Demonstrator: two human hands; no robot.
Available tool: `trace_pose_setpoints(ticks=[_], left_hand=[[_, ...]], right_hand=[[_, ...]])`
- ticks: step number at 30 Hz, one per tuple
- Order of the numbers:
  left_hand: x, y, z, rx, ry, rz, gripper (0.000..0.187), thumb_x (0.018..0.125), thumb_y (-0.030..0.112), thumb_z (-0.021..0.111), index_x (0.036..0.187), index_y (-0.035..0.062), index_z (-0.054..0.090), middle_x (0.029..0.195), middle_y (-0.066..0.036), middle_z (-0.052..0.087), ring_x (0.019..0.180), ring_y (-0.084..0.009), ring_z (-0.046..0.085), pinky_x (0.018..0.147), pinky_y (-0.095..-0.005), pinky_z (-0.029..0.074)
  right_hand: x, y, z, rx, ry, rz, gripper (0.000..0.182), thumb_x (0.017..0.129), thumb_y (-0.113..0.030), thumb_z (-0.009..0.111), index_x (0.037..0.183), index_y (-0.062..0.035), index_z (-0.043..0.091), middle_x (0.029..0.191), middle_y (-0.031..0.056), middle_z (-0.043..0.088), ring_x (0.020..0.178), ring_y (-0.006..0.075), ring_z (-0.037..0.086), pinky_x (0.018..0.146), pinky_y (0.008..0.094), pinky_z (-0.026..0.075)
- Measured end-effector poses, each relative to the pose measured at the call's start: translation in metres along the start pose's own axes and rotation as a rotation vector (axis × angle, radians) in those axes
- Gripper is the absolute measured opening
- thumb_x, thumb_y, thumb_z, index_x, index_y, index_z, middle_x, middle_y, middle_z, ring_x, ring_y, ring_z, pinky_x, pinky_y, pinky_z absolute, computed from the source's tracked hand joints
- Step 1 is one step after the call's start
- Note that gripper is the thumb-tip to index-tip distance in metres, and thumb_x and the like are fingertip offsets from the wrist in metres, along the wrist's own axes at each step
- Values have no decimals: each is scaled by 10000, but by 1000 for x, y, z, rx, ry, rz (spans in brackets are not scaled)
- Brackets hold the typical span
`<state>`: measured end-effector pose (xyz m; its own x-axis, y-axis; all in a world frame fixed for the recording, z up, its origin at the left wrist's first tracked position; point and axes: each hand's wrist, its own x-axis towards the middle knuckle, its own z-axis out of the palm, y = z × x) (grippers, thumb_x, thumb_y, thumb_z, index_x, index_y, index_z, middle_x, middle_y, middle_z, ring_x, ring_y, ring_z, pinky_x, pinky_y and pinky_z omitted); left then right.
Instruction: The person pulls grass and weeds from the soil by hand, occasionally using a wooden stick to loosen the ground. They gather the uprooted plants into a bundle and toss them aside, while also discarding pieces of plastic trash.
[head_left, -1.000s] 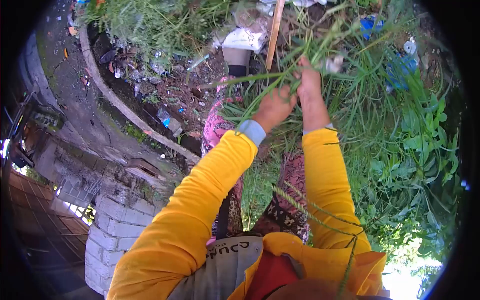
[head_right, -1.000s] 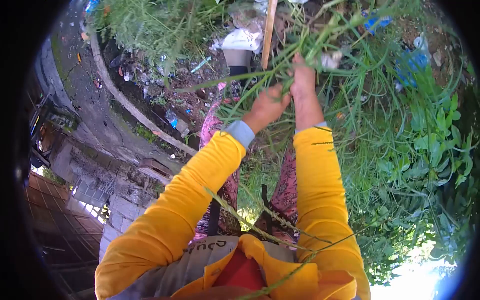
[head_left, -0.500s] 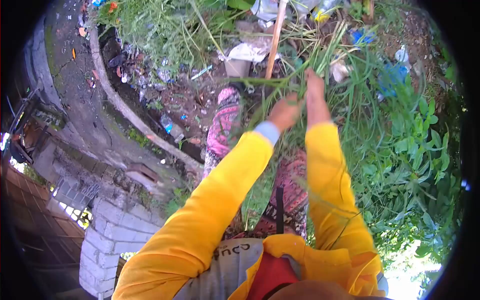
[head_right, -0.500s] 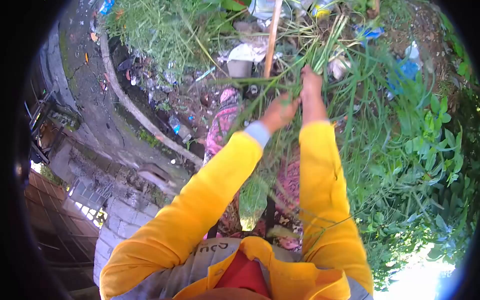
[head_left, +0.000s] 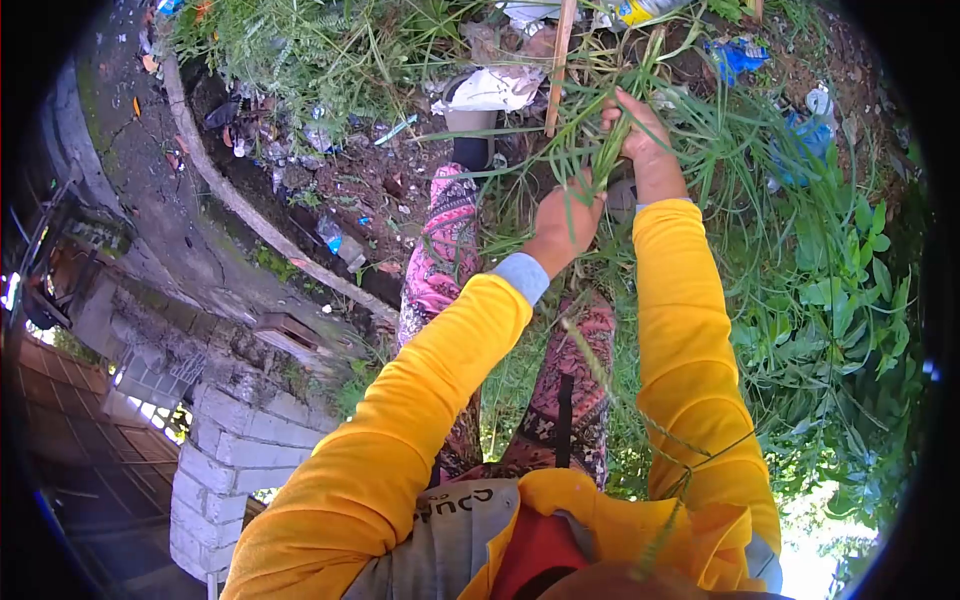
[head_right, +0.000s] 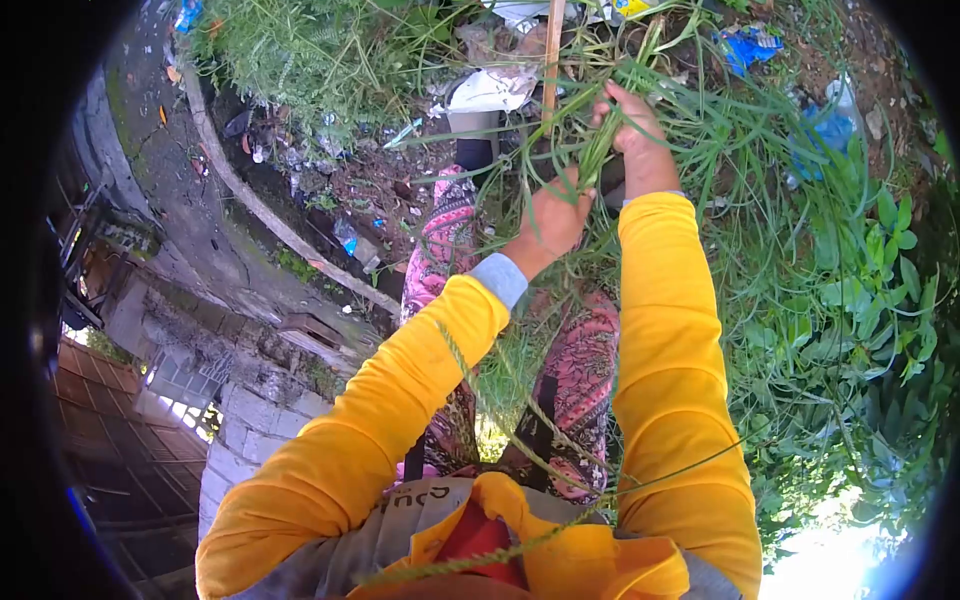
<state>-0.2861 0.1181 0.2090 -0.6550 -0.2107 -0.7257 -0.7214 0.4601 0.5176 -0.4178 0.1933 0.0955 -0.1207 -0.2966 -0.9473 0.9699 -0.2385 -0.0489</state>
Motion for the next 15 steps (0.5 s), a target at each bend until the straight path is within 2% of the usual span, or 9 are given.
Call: trace_pose_setpoints(ticks=[2, 3, 6, 7, 9, 11, 13, 14, 15], left_hand=[[-13, -12, -2, 33, 204, 138, 346, 776, 175, 530, 1057, -3, 434, 906, -237, 536, 835, -394, 519, 685, -474, 405], [-20, -14, -11, 7, 88, 58, 444, 768, 183, 539, 1148, 4, 393, 1022, -235, 485, 941, -394, 468, 767, -455, 384], [-49, -12, -40, 4, 132, 133, 539, 776, 206, 545, 1213, -26, 330, 1151, -229, 411, 1071, -368, 396, 893, -429, 308], [-60, -15, -47, -11, 141, 130, 538, 780, 208, 541, 1216, -23, 328, 1161, -224, 404, 1082, -365, 386, 907, -426, 296], [-73, -22, -55, -41, 163, 135, 536, 788, 211, 533, 1224, -19, 323, 1183, -215, 388, 1104, -359, 365, 936, -420, 273], [-79, -37, -42, -37, 115, 6, 519, 798, 214, 524, 1225, -7, 329, 1191, -205, 386, 1107, -357, 367, 942, -424, 269], [-77, -43, -31, 31, 59, -95, 485, 813, 221, 515, 1211, 1, 346, 1202, -193, 383, 1113, -352, 368, 941, -422, 276], [-72, -41, -27, 5, 55, -68, 478, 813, 223, 516, 1204, 2, 353, 1204, -193, 381, 1112, -350, 370, 938, -421, 280], [-65, -35, -27, -19, 56, -39, 470, 814, 226, 517, 1197, 3, 361, 1206, -192, 379, 1110, -349, 373, 934, -420, 284]], right_hand=[[6, 3, -1, -16, 102, -118, 183, 872, -261, 462, 859, -82, 498, 569, -31, 385, 458, 96, 366, 441, 253, 342], [7, 2, 0, -23, 152, -181, 184, 884, -270, 443, 856, -96, 495, 544, -59, 336, 427, 65, 316, 408, 222, 306], [-44, -6, 13, 5, 198, -355, 189, 890, -273, 428, 810, -110, 479, 534, -70, 335, 436, 40, 321, 401, 198, 283], [-60, -8, 22, -21, 282, -367, 199, 892, -281, 417, 791, -115, 455, 521, -72, 318, 427, 31, 307, 393, 194, 271], [-59, -1, 14, 37, 289, -449, 180, 877, -281, 453, 830, -107, 460, 524, -63, 330, 424, 39, 309, 393, 192, 268], [-36, 12, 6, 4, 380, -612, 160, 844, -257, 517, 877, -109, 469, 533, -36, 366, 426, 65, 336, 385, 194, 267], [23, 37, -28, -167, 424, -494, 148, 832, -248, 538, 867, -117, 479, 545, -26, 386, 434, 80, 357, 381, 196, 270], [47, 38, -45, -247, 446, -432, 143, 826, -244, 549, 861, -121, 484, 551, -21, 396, 438, 87, 368, 379, 197, 272], [58, 24, -61, -282, 346, -190, 122, 827, -245, 550, 827, -141, 486, 564, -27, 407, 442, 84, 374, 374, 200, 277]])
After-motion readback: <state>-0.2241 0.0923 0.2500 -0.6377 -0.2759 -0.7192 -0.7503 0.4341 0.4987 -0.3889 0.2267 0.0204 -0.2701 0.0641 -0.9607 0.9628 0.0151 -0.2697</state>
